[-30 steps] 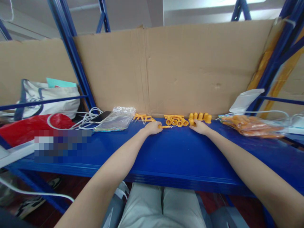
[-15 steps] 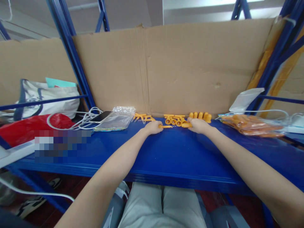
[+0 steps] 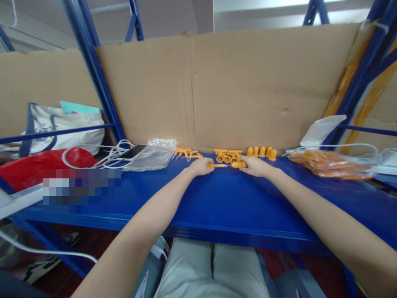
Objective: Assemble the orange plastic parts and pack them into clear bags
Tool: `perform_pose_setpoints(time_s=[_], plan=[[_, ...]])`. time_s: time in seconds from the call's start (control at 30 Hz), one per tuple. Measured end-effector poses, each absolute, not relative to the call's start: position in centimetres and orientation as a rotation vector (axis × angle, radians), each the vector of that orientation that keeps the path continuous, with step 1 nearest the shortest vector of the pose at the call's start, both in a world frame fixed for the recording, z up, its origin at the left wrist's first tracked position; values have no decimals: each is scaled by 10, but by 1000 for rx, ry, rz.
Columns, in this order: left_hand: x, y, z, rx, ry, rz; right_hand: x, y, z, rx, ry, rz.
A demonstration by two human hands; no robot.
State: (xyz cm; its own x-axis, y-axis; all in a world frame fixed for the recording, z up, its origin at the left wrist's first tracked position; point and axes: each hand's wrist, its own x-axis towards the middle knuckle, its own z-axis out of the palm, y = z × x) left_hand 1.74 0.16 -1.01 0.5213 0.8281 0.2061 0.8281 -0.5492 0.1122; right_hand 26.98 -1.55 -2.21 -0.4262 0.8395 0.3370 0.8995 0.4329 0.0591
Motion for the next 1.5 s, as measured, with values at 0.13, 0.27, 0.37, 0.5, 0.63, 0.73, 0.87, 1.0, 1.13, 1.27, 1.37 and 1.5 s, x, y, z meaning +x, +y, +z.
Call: perform_pose_setpoints(time_s=[0.13, 0.27, 0.37, 0.5, 0.63, 0.73, 0.87, 1.0, 1.13, 1.27, 1.37, 1.5], plan=[[20, -1, -10, 2729, 1401, 439, 263, -17, -22, -1383, -2446, -311], [19, 0, -11, 2704, 1363, 511, 257, -19, -20, -1307, -2483, -314], [18, 2, -13, 2683, 1342, 562, 256, -21, -18, -1329, -2505, -328], [18, 6, -16, 2600, 1307, 592, 256, -23, -17, -1345, -2511, -337], [17, 9, -19, 2528, 1286, 636, 258, -21, -18, -1271, -2495, -297], [18, 11, -20, 2457, 1271, 657, 259, -18, -19, -1236, -2484, -267], [20, 11, -19, 2376, 1261, 661, 260, -14, -22, -1232, -2433, -266], [20, 8, -17, 2430, 1286, 648, 260, -12, -23, -1208, -2380, -242], [20, 1, -14, 2623, 1351, 643, 257, -13, -24, -1164, -2385, -120], [22, -3, -12, 2687, 1363, 668, 254, -14, -23, -1159, -2343, 154], [23, -3, -11, 2676, 1348, 701, 255, -13, -22, -1207, -2212, 368], [23, -3, -11, 2671, 1367, 672, 260, -14, -19, -1217, -2070, 683]])
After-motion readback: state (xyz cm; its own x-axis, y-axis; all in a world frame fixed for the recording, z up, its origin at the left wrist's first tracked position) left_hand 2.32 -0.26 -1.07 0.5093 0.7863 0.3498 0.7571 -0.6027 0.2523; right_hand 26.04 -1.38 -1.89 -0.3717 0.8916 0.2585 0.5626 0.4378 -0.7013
